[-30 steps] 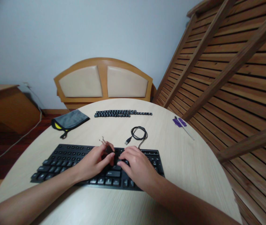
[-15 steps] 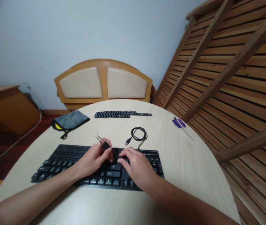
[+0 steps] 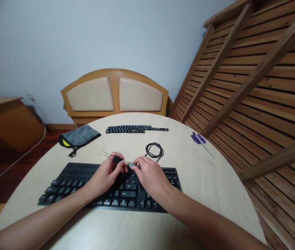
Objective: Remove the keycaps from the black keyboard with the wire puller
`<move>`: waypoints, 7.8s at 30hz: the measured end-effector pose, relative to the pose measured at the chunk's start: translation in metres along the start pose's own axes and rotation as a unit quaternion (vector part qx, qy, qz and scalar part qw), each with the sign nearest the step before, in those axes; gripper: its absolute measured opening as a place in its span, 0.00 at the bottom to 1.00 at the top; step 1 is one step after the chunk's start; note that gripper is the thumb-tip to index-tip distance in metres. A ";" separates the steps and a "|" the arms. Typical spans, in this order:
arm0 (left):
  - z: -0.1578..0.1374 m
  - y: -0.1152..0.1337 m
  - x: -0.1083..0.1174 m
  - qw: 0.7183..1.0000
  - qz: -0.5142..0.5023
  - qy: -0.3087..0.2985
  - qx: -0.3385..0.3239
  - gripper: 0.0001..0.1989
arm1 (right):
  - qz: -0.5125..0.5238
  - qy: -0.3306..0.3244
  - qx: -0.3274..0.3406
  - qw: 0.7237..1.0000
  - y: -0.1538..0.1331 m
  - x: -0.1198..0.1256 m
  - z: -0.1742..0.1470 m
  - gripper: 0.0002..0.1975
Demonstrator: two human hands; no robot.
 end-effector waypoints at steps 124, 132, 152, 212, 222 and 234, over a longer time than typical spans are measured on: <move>-0.009 0.016 -0.012 0.994 0.033 -0.106 0.010 0.09 | 0.075 -0.034 -0.002 0.997 0.010 -0.006 -0.033 0.08; -0.006 0.008 -0.008 0.998 -0.009 -0.063 0.031 0.09 | 0.109 -0.013 -0.052 0.993 0.018 0.005 -0.025 0.07; -0.007 0.012 -0.012 0.992 0.047 -0.113 0.027 0.07 | -0.095 0.104 -0.153 0.978 0.163 0.012 0.135 0.12; -0.011 0.019 -0.012 0.980 0.152 -0.128 -0.026 0.09 | 0.015 -0.164 0.043 0.985 0.019 0.012 -0.027 0.26; -0.012 0.022 -0.007 0.967 0.221 -0.125 -0.007 0.09 | 0.039 -0.125 0.050 0.990 0.007 -0.006 -0.028 0.19; -0.013 0.024 -0.012 0.960 0.205 -0.183 -0.060 0.08 | 0.040 -0.101 0.055 0.992 0.006 -0.002 -0.026 0.10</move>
Point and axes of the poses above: each hand's wrist, its own z-axis towards the middle knuckle, its own x-axis out of the back of the hand, y = z × x, the point moved 5 cm from there along z, towards the middle knuckle, and after that the axes turned 8 degrees about -x, right-handed, at the moved point
